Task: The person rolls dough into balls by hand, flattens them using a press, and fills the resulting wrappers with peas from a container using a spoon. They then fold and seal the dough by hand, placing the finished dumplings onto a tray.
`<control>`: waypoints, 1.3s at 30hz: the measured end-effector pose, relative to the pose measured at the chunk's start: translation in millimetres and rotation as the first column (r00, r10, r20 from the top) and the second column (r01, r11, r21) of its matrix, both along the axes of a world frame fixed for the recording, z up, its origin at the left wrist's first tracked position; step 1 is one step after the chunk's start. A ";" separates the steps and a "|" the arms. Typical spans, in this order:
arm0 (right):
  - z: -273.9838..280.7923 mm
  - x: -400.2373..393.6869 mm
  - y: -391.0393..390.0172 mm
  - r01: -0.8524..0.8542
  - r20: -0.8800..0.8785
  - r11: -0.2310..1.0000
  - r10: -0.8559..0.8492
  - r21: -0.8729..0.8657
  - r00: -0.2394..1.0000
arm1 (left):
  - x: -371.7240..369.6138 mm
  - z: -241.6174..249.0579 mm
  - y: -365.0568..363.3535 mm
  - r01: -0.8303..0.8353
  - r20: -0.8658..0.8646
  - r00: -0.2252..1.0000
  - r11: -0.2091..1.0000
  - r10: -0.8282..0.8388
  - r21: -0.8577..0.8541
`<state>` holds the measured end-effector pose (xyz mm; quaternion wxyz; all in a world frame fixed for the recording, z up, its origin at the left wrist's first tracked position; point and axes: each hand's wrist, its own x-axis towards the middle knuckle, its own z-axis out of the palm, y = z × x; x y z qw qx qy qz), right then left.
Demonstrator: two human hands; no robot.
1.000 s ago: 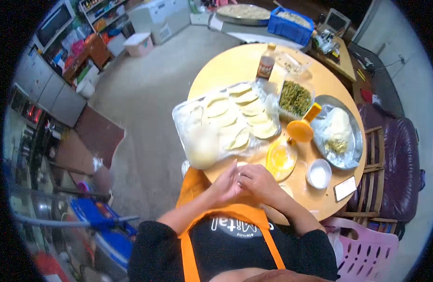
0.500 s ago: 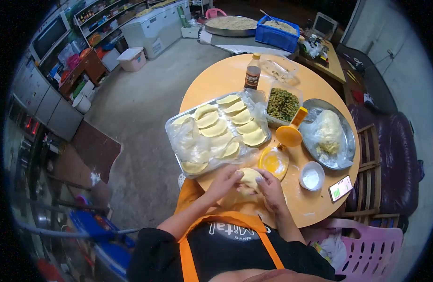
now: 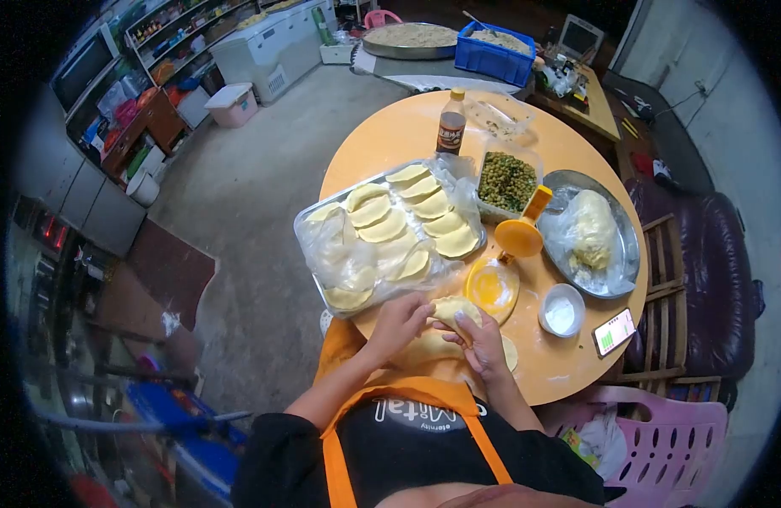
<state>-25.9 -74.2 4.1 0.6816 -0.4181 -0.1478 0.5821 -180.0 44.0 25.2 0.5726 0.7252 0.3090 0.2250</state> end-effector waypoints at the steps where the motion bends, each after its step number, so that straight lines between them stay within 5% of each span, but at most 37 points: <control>1: 1.1 -1.1 0.7 0.011 -0.002 1.000 -0.011 -0.002 1.000 | -0.1 -3.1 -0.3 -0.009 0.011 1.000 1.000 0.009 -0.001; 8: -1.3 -6.9 1.7 0.030 0.009 0.999 -0.030 -0.012 1.000 | -1.1 -12.7 -3.6 -0.071 0.084 0.994 0.996 0.075 -0.047; 14: 6.5 -12.3 1.8 0.030 0.033 0.999 -0.029 -0.029 0.999 | -2.8 -23.5 -2.0 -0.096 0.028 0.995 0.973 0.092 0.211; 20: 9.1 -13.3 -1.1 -0.043 0.163 0.998 0.048 -0.034 0.985 | -5.4 -25.2 -7.8 -0.163 0.119 0.979 0.986 0.164 -0.021; 26: 9.5 -16.4 -1.7 -0.082 0.175 0.995 0.090 -0.048 0.980 | -10.3 -23.0 -2.4 -0.079 -0.021 0.996 0.941 0.091 0.329; 32: 6.6 -15.5 -0.6 -0.068 0.235 0.992 0.090 -0.102 0.968 | -9.2 -7.8 -6.8 -0.119 0.039 0.993 0.982 0.114 0.145; 35: 5.8 -15.3 0.6 -0.099 0.277 0.986 0.132 -0.131 0.952 | -10.5 -16.5 -3.4 -0.100 0.010 0.995 0.945 0.102 0.312; 39: 2.5 -12.7 -0.2 -0.122 0.294 0.978 0.167 -0.167 0.941 | -11.8 -13.4 -0.5 -0.088 -0.054 0.993 0.962 0.105 0.257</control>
